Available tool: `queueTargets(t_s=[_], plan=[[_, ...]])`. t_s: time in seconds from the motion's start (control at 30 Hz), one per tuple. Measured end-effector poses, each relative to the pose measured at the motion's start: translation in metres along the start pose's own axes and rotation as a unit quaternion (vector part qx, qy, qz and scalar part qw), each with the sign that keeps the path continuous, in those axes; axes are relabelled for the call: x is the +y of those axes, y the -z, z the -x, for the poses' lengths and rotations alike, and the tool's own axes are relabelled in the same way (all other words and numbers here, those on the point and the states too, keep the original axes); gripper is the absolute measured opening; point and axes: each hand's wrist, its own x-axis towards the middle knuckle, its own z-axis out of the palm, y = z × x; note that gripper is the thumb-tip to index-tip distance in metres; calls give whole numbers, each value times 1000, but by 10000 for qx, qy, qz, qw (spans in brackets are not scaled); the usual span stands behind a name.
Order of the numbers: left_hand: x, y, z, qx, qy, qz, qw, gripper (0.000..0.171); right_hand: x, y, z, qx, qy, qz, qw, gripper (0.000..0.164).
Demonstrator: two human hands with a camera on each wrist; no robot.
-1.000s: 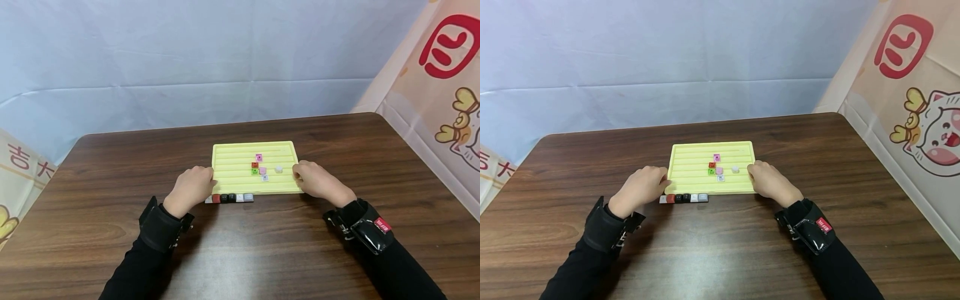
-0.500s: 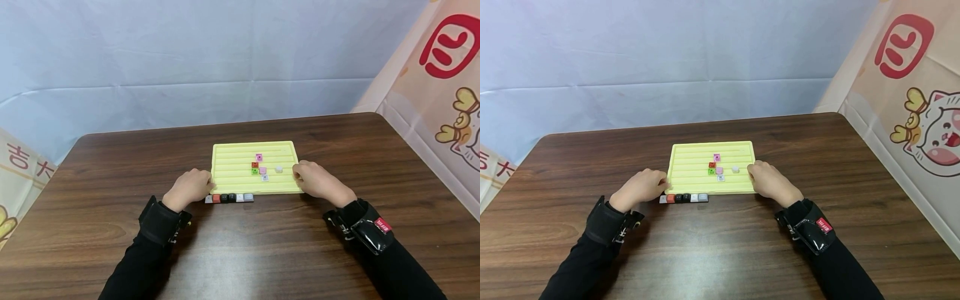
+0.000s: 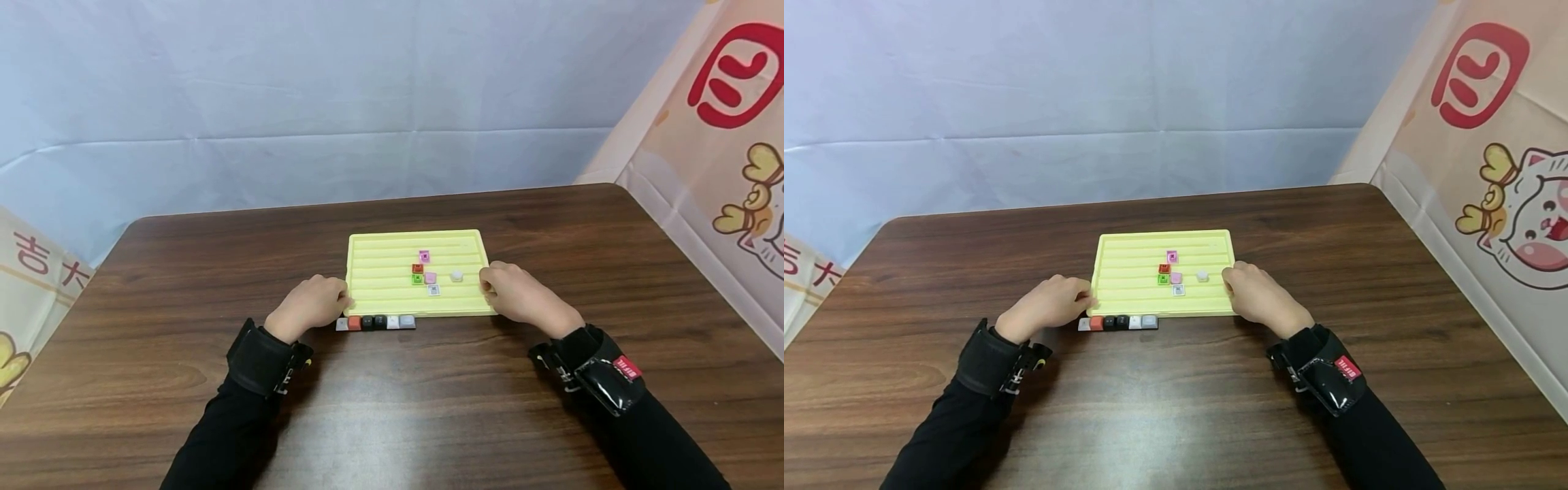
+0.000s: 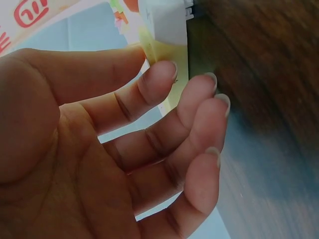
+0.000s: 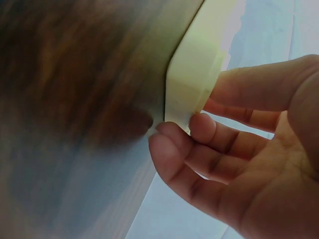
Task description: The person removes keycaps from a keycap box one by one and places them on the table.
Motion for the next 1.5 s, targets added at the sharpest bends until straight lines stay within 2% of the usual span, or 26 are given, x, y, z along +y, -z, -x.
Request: queueTargets(t_s=[0.7, 1.07, 1.27, 1.5], plan=[[3, 2, 1, -13, 16, -42, 10000, 20, 2, 4, 1, -69, -44, -180, 9998, 12], [4, 1, 2, -19, 136, 128, 9998, 21, 2, 9, 0, -14, -153, -186, 9997, 14], [4, 1, 1, 21, 111, 96, 9999, 26, -1, 15, 0, -42, -305, -192, 9993, 9], [4, 1, 2, -14, 119, 109, 9999, 27, -8, 20, -1, -82, -204, -282, 9994, 4]])
